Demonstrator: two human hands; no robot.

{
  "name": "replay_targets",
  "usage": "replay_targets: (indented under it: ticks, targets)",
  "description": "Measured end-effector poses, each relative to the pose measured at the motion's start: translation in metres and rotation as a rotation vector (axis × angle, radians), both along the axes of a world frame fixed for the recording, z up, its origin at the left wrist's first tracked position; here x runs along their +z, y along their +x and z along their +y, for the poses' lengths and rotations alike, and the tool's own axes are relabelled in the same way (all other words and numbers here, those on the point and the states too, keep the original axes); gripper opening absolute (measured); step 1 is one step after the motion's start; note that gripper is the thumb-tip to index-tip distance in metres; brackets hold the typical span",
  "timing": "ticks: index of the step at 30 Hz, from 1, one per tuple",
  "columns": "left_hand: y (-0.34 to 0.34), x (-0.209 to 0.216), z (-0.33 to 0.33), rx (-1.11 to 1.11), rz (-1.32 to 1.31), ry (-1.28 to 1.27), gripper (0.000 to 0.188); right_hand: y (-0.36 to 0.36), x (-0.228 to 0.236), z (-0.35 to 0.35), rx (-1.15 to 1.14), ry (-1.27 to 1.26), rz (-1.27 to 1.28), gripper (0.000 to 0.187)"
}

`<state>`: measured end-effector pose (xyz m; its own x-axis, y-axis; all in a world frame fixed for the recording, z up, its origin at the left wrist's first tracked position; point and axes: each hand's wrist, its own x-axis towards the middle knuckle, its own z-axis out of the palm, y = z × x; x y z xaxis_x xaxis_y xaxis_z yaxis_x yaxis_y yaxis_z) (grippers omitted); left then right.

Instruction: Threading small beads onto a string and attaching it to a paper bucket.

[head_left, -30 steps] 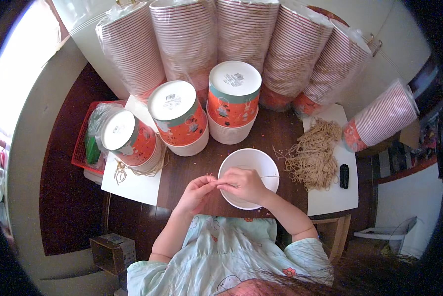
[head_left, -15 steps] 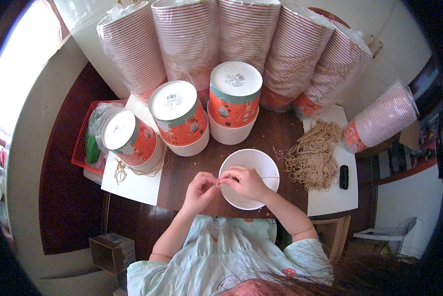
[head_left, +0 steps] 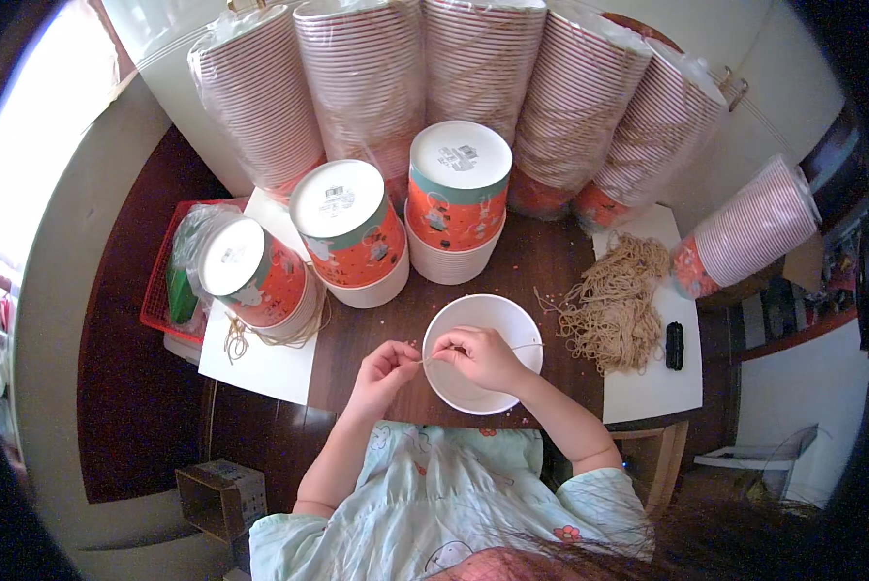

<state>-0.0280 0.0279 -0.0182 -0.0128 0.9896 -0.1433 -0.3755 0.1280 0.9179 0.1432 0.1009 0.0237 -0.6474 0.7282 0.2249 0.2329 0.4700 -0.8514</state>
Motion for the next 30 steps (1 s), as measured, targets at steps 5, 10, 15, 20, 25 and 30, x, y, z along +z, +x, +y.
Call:
replay_targets:
  ticks: [5, 10, 15, 20, 25, 30]
  targets:
    - [0.005, 0.006, -0.002, -0.026, 0.254, 0.078, 0.005, 0.000, 0.001, 0.000, 0.035, -0.079, 0.013, 0.006]
    - [0.013, 0.010, -0.002, 0.028, 0.263, 0.074, 0.004, 0.000, 0.000, -0.001, 0.042, -0.124, 0.007, 0.008]
    - [0.015, 0.010, -0.002, 0.085, 0.312, 0.055, 0.007, 0.001, -0.001, 0.000, 0.033, -0.124, 0.010, 0.008]
    - [0.017, 0.004, -0.001, 0.151, 0.330, 0.028, 0.010, 0.002, -0.002, 0.000, 0.024, -0.154, -0.023, 0.009]
    - [0.015, -0.002, -0.001, 0.162, 0.356, 0.005, 0.011, 0.003, -0.006, 0.001, 0.024, -0.126, -0.020, 0.009]
    - [0.015, -0.001, -0.001, 0.160, 0.373, 0.020, 0.012, 0.004, -0.005, 0.001, 0.050, -0.151, -0.040, 0.009]
